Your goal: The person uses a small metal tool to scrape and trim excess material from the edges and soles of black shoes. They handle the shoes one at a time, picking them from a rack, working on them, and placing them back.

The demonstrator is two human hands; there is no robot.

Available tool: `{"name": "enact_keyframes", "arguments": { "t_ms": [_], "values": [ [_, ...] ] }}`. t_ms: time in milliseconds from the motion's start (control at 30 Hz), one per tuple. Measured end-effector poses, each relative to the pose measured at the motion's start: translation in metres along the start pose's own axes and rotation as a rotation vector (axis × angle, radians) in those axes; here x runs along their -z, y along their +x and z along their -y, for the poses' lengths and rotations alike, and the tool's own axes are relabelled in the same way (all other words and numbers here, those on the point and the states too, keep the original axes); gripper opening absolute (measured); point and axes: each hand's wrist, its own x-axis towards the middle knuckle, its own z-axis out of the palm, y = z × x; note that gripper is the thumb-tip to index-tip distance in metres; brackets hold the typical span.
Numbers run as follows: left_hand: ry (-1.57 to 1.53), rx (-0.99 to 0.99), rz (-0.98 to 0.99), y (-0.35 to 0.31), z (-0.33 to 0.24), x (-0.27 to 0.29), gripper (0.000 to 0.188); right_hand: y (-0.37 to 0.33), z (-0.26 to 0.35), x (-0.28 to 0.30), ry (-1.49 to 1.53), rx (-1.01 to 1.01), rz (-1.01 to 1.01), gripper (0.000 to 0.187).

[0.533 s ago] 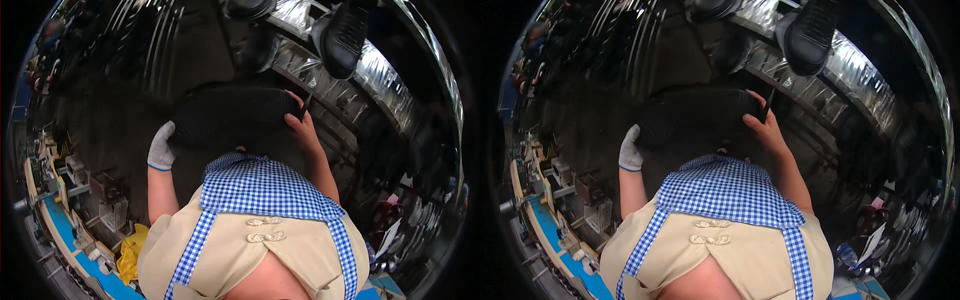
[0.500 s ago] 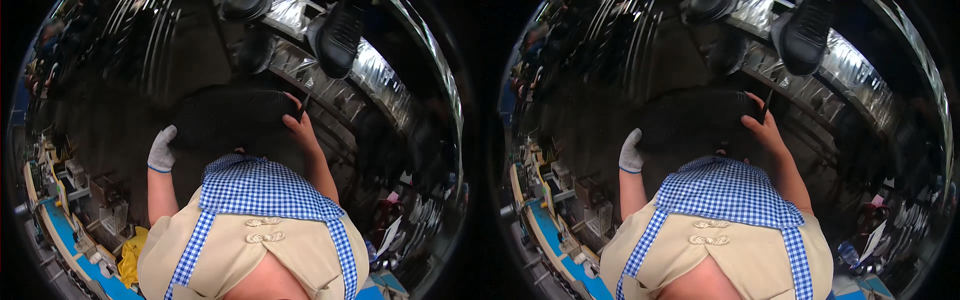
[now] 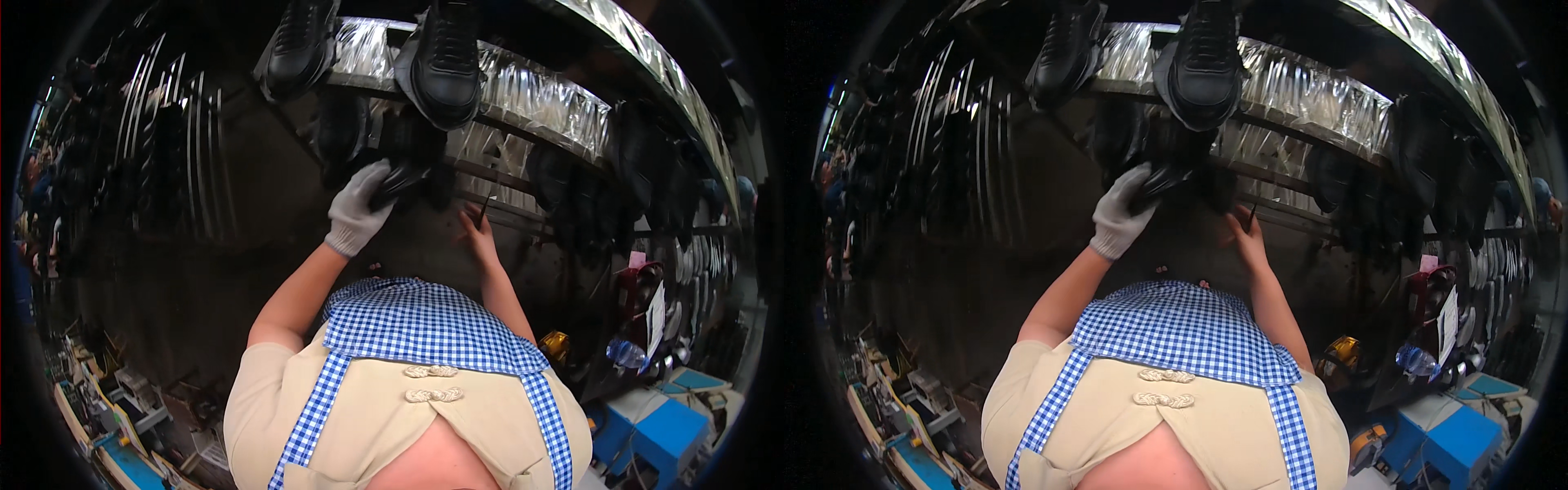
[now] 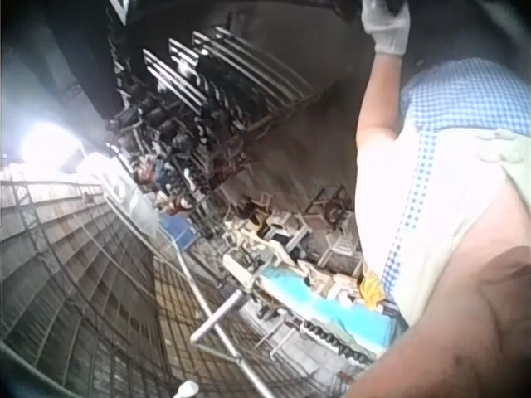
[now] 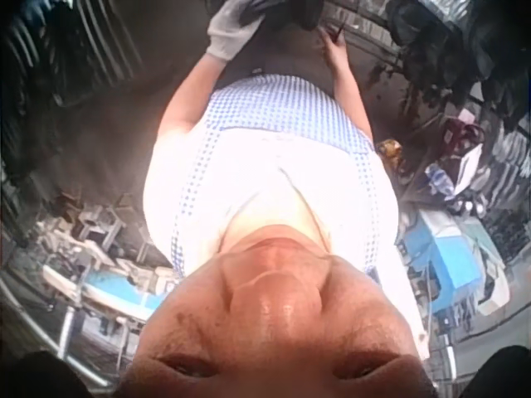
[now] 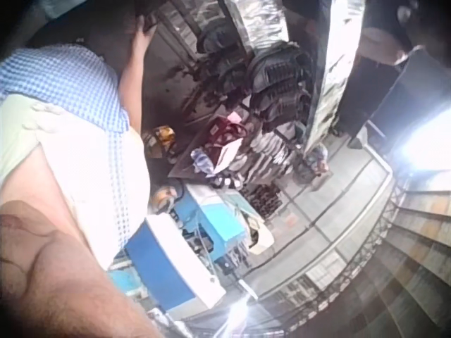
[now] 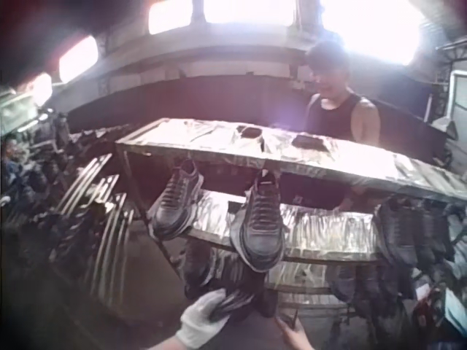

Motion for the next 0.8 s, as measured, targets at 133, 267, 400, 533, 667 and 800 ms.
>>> {"name": "enact_keyframes", "arguments": {
  "t_ms": [133,267,400,533,667,800],
  "values": [
    [0.435,-0.278,0.102,0.052,0.046,-0.032,0.063,-0.029,0.005,0.012,0.031,-0.115,-0.047,0.064],
    [0.615,-0.226,0.148,0.06,0.113,-0.062,0.054,-0.054,0.011,0.018,0.039,-0.193,-0.079,0.059],
    [0.746,-0.178,0.22,0.039,0.124,-0.076,0.067,-0.07,-0.013,0.032,0.087,-0.214,-0.136,0.058],
    [0.631,-0.137,0.304,0.033,0.059,-0.047,0.073,-0.082,-0.028,0.03,0.155,-0.239,-0.246,0.051],
    [-0.112,0.16,0.063,0.017,0.08,-0.043,0.067,-0.076,-0.004,0.015,0.206,-0.138,-0.248,0.043],
    [-0.655,0.363,-0.287,0.052,0.044,0.006,0.077,-0.059,0.061,-0.017,0.248,0.056,-0.161,0.039]
  ]
}}
